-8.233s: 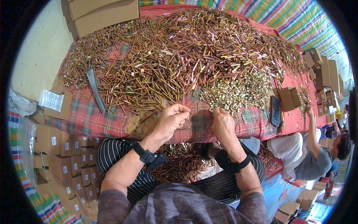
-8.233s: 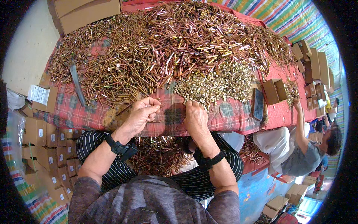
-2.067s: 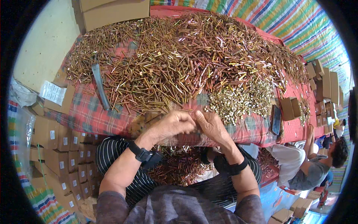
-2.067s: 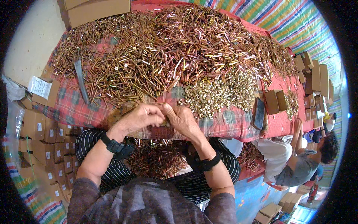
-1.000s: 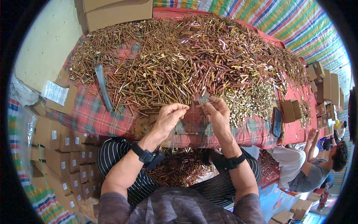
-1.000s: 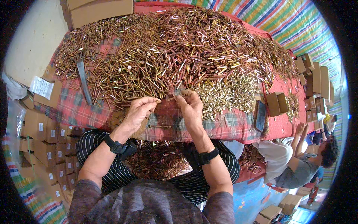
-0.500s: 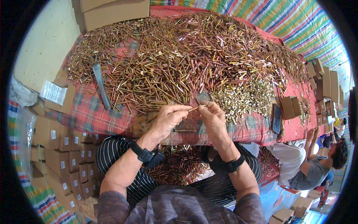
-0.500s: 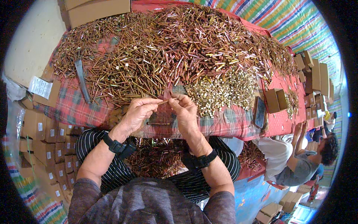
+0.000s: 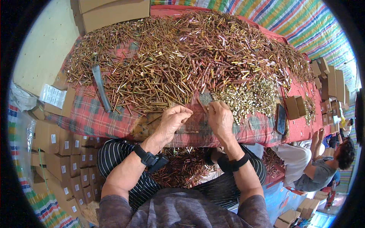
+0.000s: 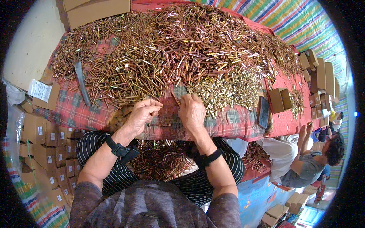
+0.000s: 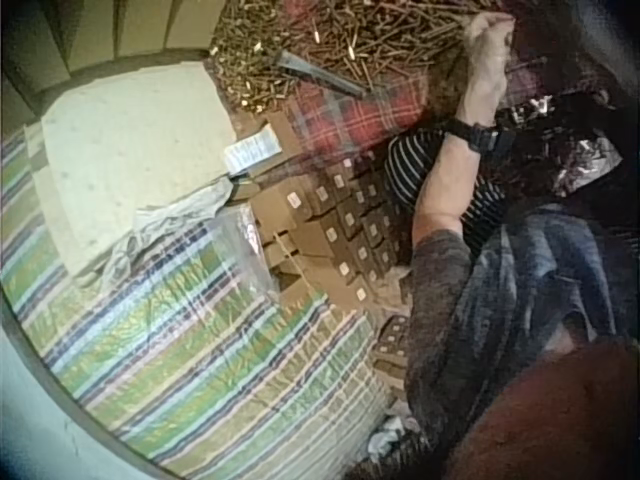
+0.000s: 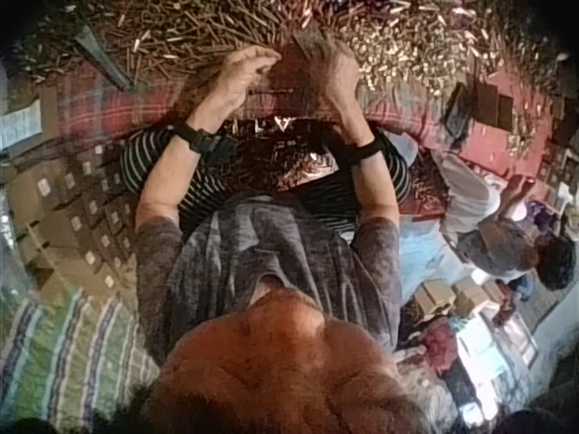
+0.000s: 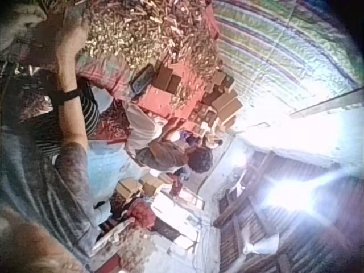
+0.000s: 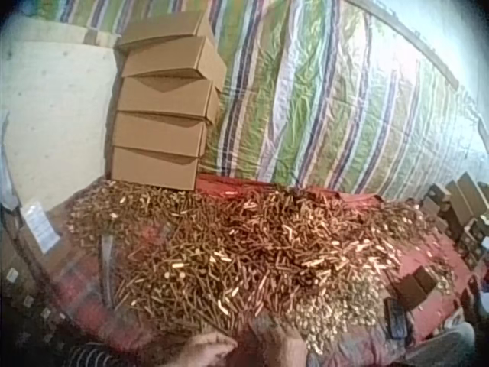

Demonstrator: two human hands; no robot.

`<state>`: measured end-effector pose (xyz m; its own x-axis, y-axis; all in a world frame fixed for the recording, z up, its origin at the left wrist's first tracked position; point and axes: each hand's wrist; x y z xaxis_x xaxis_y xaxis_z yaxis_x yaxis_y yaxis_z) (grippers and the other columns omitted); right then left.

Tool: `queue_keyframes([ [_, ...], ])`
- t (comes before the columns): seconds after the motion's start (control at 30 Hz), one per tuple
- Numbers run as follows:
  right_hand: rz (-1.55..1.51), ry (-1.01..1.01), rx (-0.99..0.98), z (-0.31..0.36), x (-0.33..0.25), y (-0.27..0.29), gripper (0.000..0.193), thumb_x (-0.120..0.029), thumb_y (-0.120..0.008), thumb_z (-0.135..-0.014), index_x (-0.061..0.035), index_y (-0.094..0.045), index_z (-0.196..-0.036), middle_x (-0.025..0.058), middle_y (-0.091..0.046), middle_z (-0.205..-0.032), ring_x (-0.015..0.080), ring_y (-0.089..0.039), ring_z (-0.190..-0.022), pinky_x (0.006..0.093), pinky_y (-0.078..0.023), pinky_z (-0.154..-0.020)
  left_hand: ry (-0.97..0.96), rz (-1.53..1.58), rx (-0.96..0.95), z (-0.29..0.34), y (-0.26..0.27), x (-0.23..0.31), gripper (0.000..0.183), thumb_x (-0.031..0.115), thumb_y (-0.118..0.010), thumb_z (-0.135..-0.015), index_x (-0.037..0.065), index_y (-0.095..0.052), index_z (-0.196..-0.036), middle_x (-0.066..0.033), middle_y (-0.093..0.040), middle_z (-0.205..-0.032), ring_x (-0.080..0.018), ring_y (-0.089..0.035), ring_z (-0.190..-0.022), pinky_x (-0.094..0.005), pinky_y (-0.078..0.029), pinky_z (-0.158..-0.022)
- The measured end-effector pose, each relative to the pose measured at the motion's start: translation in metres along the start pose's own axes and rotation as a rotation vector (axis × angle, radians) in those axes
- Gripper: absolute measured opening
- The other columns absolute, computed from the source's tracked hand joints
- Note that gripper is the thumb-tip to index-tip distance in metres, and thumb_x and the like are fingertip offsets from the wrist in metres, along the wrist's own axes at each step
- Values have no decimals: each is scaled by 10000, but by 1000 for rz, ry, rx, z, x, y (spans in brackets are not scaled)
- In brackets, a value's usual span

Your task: Sorting and inspecting small metal rods and gold-colored caps at a workstation.

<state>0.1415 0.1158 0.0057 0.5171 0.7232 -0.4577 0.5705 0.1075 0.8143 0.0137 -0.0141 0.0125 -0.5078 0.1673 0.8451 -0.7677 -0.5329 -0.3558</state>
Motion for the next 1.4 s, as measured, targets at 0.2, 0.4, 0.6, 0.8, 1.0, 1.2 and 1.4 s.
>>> queue_keyframes([
  [0.2, 316, 109, -112, -6, 19, -11, 143, -3, -598, -603, -38, -571, -739, 119, -530, -813, 305, -529, -824, 394, -440, -699, 12, 120, 4, -3, 9, -6, 112, 59, -526, -798, -11, -584, -863, -12, -525, -676, -20, -371, -504, -166, -262, -421],
  [0.4, 342, 202, -162, -15, 20, -4, 181, -18, -616, -599, -47, -533, -757, 123, -535, -806, 308, -539, -795, 392, -442, -686, -10, 120, 62, 0, 7, -3, 91, 49, -559, -774, -17, -584, -831, -29, -528, -667, -24, -371, -497, -164, -266, -424],
  [0.6, 137, 162, -65, -9, 16, -7, 140, -71, -609, -680, -21, -542, -792, 157, -566, -762, 326, -569, -742, 401, -465, -686, 12, 156, 57, -1, 9, -3, 82, 34, -556, -772, -19, -585, -827, -38, -533, -671, -25, -368, -485, -163, -273, -419],
  [0.8, -1061, -370, -321, 2, -13, -1, 68, -75, -563, -853, -7, -560, -858, 36, -600, -742, 90, -547, -643, 241, -453, -585, 36, 246, 54, 0, 2, 2, 81, 25, -559, -768, -23, -585, -828, -41, -530, -671, -30, -362, -466, -163, -281, -415],
  [1.0, -1083, -392, -368, 6, -25, 8, 73, -58, -563, -874, -8, -606, -904, 22, -595, -798, 72, -539, -687, 217, -444, -626, 52, 286, 46, -1, 4, 0, 80, 14, -556, -768, -24, -585, -832, -40, -529, -674, -30, -367, -466, -161, -288, -417],
  [1.2, -854, -71, -309, 11, -27, 7, 119, -12, -598, -844, -14, -635, -957, 33, -608, -876, 94, -563, -797, 230, -460, -701, 21, 311, 25, -3, 6, -4, 43, 31, -588, -744, -2, -571, -767, -44, -542, -650, -29, -393, -473, -166, -271, -406],
  [1.4, -789, -75, -337, 12, -35, 11, 97, -6, -595, -850, -4, -605, -947, 25, -611, -851, 79, -574, -811, 227, -475, -724, 36, 279, 24, -2, 7, -5, 51, 39, -597, -734, 4, -560, -732, -44, -545, -640, -29, -387, -465, -171, -265, -399],
])
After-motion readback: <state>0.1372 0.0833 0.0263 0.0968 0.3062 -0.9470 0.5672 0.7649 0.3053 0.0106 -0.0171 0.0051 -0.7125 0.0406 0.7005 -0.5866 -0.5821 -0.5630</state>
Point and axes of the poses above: each hand's wrist, its own z-axis away from the middle knuckle, its own y-axis out of the back of the hand, x = y × z
